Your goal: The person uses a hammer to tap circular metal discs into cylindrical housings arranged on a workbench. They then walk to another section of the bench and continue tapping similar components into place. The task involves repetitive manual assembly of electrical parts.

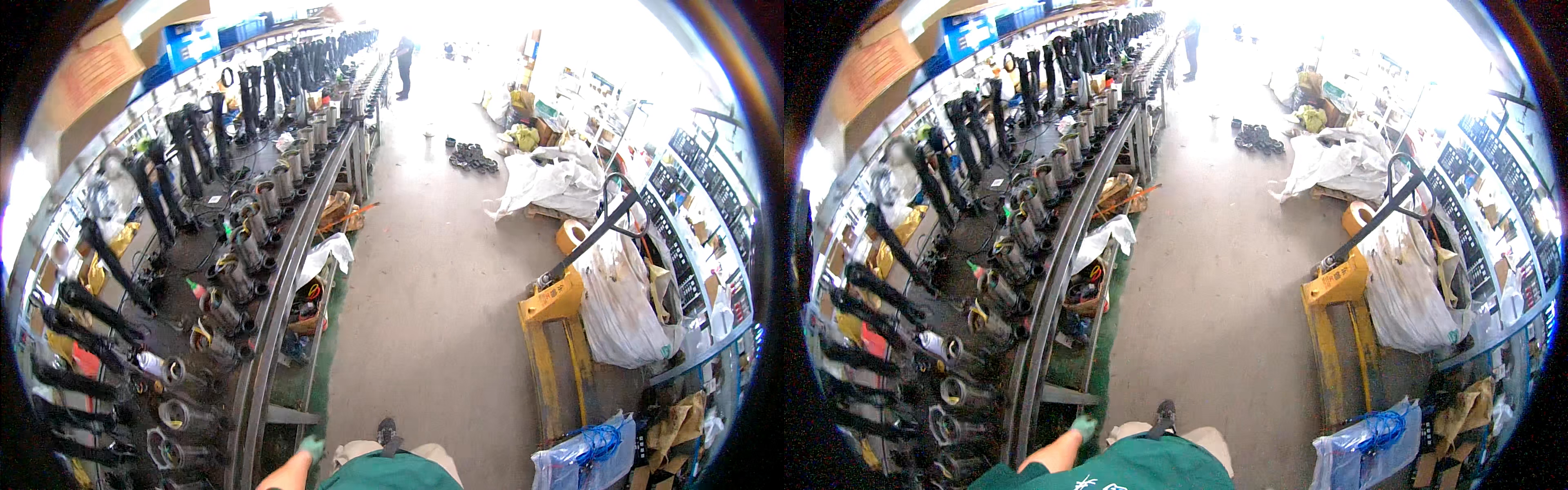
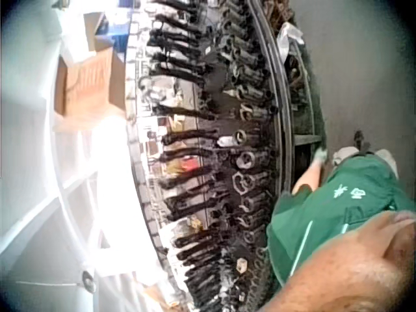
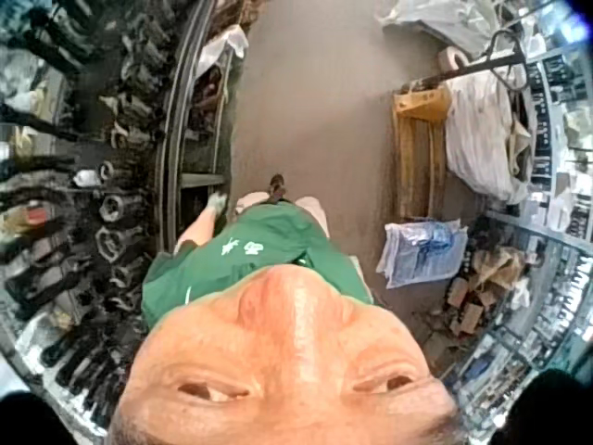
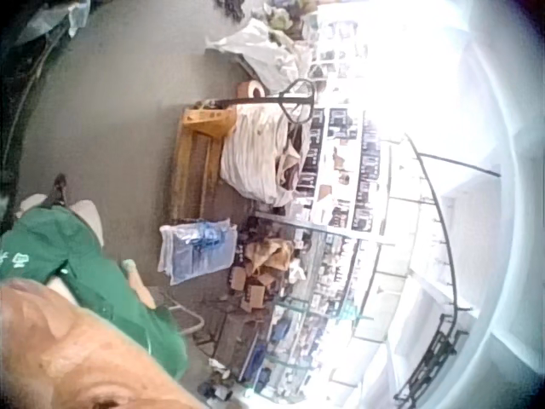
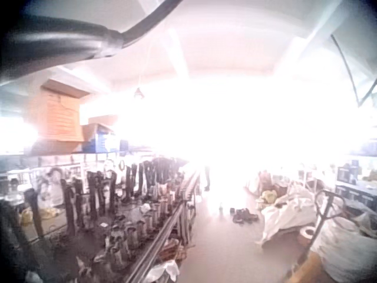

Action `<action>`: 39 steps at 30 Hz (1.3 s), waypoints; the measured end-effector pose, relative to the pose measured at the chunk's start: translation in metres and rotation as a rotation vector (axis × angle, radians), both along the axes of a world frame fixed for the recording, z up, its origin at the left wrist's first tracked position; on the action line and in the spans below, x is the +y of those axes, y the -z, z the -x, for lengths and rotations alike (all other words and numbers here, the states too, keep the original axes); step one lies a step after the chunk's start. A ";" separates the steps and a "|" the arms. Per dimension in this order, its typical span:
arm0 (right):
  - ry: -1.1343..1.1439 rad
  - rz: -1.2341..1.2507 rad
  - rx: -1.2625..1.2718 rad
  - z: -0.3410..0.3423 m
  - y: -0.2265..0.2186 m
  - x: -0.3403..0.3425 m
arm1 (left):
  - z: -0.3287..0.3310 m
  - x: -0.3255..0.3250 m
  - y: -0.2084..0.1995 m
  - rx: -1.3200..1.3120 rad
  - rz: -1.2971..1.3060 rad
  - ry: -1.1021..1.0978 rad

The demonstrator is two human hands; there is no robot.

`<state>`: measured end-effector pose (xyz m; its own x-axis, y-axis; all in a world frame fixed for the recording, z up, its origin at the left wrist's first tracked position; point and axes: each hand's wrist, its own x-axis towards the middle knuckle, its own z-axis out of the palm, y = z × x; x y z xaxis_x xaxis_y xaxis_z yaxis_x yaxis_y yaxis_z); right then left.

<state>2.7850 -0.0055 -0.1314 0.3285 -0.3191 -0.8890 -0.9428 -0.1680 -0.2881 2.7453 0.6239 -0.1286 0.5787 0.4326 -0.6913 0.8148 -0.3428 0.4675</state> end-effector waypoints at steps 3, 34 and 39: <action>0.183 -0.022 -0.088 -0.079 0.007 0.005 | -0.186 0.010 -0.099 -0.158 0.008 0.032; -0.286 -0.126 -0.084 -1.056 -0.009 0.184 | -0.801 0.119 0.063 0.126 0.525 -0.707; -0.217 -0.120 -0.022 -1.139 -0.032 0.207 | -1.026 0.208 0.014 -0.134 0.393 -0.447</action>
